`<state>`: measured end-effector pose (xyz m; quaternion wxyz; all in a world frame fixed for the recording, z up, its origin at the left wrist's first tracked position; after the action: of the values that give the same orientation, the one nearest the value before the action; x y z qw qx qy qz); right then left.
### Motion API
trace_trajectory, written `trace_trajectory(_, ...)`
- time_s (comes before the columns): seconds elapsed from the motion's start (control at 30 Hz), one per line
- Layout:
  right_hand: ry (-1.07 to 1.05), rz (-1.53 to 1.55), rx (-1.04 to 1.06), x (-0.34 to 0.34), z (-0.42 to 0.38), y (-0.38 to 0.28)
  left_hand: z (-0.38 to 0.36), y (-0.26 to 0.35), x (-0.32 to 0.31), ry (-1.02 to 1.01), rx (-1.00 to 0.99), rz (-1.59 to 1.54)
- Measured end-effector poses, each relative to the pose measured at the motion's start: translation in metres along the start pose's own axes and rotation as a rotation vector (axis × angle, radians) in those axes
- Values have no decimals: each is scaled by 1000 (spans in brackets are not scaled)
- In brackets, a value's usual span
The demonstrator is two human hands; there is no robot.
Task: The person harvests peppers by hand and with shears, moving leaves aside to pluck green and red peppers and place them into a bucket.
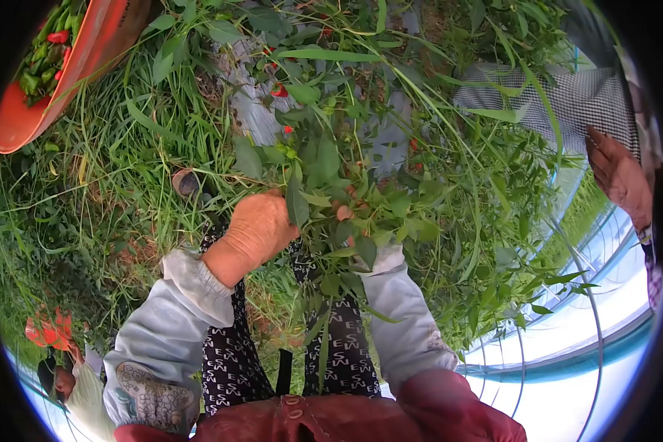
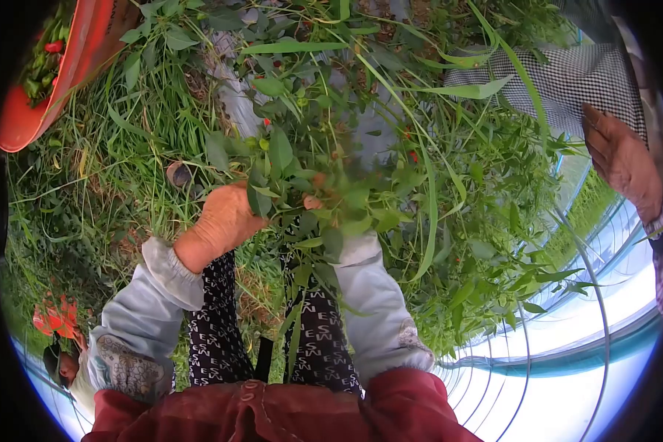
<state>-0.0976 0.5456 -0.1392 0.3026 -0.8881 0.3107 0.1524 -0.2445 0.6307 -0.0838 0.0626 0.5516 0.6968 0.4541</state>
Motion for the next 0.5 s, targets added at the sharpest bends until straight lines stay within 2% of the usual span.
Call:
trace_trajectory(0.07,44,-1,196,18,1,0,-17,23,-7,5,-38,-76)
trace_trajectory(0.2,-100,370,-225,32,12,41,-37,64,-30,-10,-60,-111)
trace_trajectory(0.33,133,-21,-32,40,-5,19,-33,77,-39,-21,-27,-213)
trace_trajectory(0.37,141,-137,-9,67,-2,29,-33,76,-41,-20,-25,-215)
trace_trajectory(0.43,149,-250,5,72,0,31,-35,75,-47,-35,-32,-234)
trace_trajectory(0.5,466,-484,-100,68,-1,14,-33,72,-51,-69,6,-230)
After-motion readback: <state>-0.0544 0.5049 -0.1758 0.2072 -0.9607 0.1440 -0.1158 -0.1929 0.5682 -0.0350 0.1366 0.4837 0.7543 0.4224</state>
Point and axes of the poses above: each hand's wrist, its own z-axis towards the middle knuckle, its own x-axis out of the back of the hand, y = z × x, the point moved 9 cm from there along z, towards the middle knuckle, and after that the axes turned 2 degrees about y, right-handed, at the moved point
